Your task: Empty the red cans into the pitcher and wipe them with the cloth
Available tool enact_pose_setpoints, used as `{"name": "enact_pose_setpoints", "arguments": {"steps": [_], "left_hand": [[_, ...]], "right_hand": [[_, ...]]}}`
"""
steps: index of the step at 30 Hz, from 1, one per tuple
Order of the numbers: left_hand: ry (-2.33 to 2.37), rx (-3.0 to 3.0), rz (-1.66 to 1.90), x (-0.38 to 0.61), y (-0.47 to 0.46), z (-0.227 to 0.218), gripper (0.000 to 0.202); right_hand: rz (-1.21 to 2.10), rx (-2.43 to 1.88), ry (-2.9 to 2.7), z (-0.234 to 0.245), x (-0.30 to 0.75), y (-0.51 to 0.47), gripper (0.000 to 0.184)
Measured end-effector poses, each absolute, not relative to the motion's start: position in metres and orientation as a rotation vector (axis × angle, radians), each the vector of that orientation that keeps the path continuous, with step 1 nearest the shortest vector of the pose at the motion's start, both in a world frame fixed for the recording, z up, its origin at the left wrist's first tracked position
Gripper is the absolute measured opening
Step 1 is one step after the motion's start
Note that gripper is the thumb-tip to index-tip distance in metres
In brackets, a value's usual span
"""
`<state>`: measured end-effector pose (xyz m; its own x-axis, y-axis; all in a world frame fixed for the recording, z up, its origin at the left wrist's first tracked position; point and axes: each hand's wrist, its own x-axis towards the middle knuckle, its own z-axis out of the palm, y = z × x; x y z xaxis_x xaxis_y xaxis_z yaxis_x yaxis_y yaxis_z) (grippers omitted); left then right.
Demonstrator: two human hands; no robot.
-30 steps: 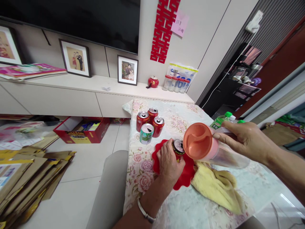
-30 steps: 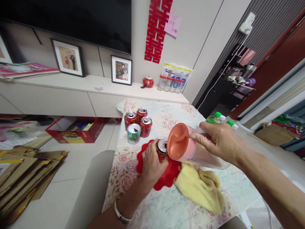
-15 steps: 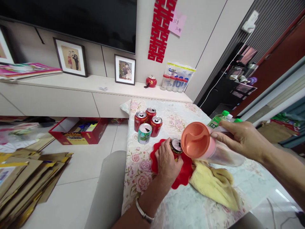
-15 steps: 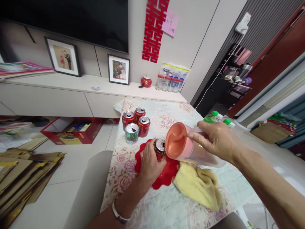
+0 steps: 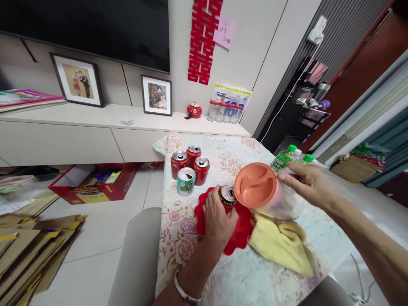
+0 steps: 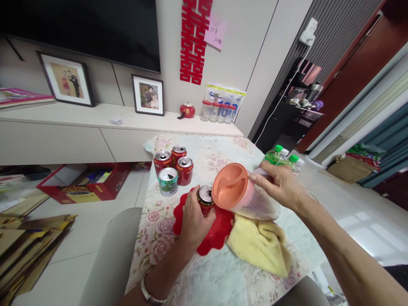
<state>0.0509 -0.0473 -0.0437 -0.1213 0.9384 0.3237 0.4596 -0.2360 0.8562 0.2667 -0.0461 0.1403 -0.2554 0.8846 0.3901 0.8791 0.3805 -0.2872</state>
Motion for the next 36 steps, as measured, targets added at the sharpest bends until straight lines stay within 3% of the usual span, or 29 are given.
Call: {"name": "enact_pose_setpoints", "arguments": {"steps": [6,21,36], "left_hand": [[1.565,1.661,1.352,0.051,-0.047,-0.044,0.074],[1.537,1.622,1.376,0.047,-0.045,-0.046,0.071],[1.521,1.552,1.349,0.044,-0.047,-0.047,0.071]], "right_hand": [[0.369,-1.449,-1.735,0.122,0.280,-0.040,0.060],[0.475,-1.107,-1.063,0.057,0.288,-0.001,0.062],[0.451,-1.086,-0.912,0.023,0.292,0.004,0.053]]}}
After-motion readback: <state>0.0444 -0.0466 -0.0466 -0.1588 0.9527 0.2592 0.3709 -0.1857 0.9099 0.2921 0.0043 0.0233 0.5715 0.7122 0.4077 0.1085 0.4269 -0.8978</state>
